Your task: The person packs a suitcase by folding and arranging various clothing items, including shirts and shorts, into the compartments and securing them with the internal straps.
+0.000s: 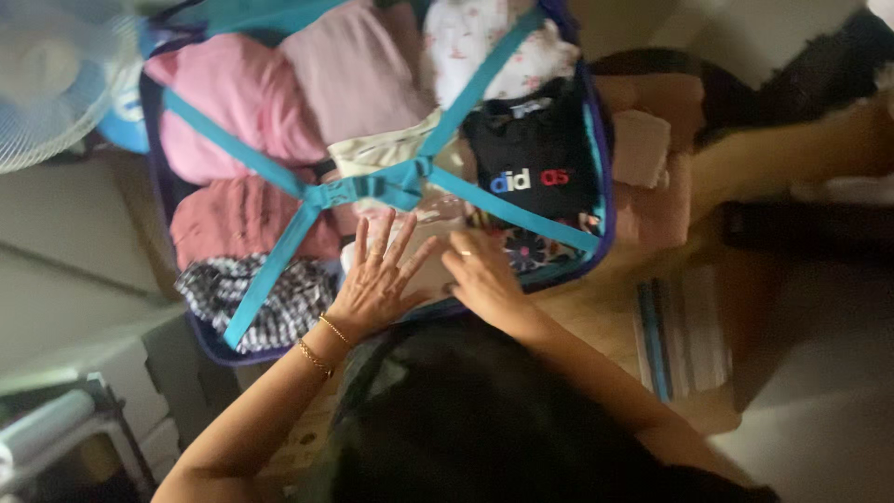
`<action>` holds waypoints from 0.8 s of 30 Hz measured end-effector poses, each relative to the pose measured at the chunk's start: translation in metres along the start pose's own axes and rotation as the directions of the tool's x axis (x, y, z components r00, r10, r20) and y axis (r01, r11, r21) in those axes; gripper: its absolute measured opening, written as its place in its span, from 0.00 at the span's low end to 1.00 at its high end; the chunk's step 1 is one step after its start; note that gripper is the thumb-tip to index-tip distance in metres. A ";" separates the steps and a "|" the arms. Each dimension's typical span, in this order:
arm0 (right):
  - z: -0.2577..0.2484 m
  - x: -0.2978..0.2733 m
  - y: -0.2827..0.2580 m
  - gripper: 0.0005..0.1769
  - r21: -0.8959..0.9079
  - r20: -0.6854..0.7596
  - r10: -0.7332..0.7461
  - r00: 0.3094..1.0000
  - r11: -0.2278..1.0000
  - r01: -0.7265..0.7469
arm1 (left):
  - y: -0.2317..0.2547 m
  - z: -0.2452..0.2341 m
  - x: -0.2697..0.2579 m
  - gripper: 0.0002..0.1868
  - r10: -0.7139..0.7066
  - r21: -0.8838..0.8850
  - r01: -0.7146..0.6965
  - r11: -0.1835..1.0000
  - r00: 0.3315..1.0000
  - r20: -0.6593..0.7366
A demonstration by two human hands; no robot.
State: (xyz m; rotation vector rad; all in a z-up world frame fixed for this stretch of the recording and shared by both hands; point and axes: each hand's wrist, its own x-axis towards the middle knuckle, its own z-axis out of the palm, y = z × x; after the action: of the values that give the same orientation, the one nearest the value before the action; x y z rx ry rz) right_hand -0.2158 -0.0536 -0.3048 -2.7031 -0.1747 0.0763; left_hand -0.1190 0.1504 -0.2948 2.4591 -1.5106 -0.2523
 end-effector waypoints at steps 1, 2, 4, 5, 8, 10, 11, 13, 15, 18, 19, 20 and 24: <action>0.001 0.001 0.003 0.33 -0.006 -0.001 0.029 1.000 1.000 -0.029 | 0.004 0.005 0.008 0.47 0.019 -0.024 -0.021 1.000 0.998 -0.068; 0.002 0.005 0.010 0.36 0.093 0.038 0.016 0.999 0.995 -0.019 | 0.004 0.010 0.014 0.47 0.045 -0.036 -0.047 0.998 0.997 -0.063; -0.001 -0.001 0.017 0.39 0.186 0.071 0.043 0.996 0.981 -0.056 | -0.003 0.015 0.025 0.51 0.019 -0.043 -0.015 0.999 0.995 0.098; -0.002 0.000 0.021 0.37 0.259 0.071 0.033 0.997 0.965 -0.051 | -0.006 0.017 0.026 0.51 0.050 -0.050 -0.045 0.998 0.994 0.099; -0.013 -0.007 0.046 0.31 0.456 -0.017 0.024 1.000 0.890 -0.013 | -0.003 0.015 0.021 0.52 0.065 -0.113 -0.062 0.992 0.998 0.026; -0.020 -0.020 0.067 0.27 0.579 -0.096 0.019 0.995 0.814 0.040 | 0.000 0.012 0.016 0.51 0.032 -0.188 -0.030 0.982 0.999 0.010; -0.024 -0.029 0.081 0.20 0.700 -0.145 0.191 0.971 0.713 -0.036 | 0.001 0.010 0.014 0.51 0.033 -0.187 -0.031 0.982 0.999 0.011; -0.030 -0.034 0.120 0.05 0.844 -0.371 0.362 0.855 0.517 0.147 | 0.002 0.006 0.014 0.51 -0.027 -0.163 0.026 0.986 1.000 -0.007; -0.036 -0.044 0.161 0.02 0.898 -0.417 0.617 0.667 0.394 0.197 | 0.005 0.008 0.018 0.51 -0.107 -0.117 0.105 0.988 0.994 -0.014; -0.031 -0.059 0.219 0.05 0.959 -0.274 0.896 0.350 0.225 0.175 | 0.001 0.018 0.026 0.54 -0.224 -0.074 0.223 0.972 0.975 -0.006; -0.023 -0.062 0.241 0.05 0.960 -0.270 0.897 0.349 0.221 0.173 | -0.001 0.023 0.029 0.55 -0.263 -0.076 0.263 0.962 0.965 0.010; -0.011 -0.065 0.263 0.06 0.969 -0.194 0.956 0.222 0.152 0.193 | -0.004 0.027 0.032 0.55 -0.264 -0.075 0.264 0.962 0.964 0.015; 0.065 -0.082 0.339 0.09 0.966 -0.051 0.991 0.125 0.017 0.259 | -0.013 0.042 0.025 0.55 -0.273 -0.134 0.274 0.952 0.962 0.021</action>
State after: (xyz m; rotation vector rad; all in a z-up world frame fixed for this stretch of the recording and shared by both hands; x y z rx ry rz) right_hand -0.2641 -0.3433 -0.5041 -0.8341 1.0715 -0.8686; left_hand -0.1079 0.1285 -0.3397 2.5513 -1.1081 -0.3947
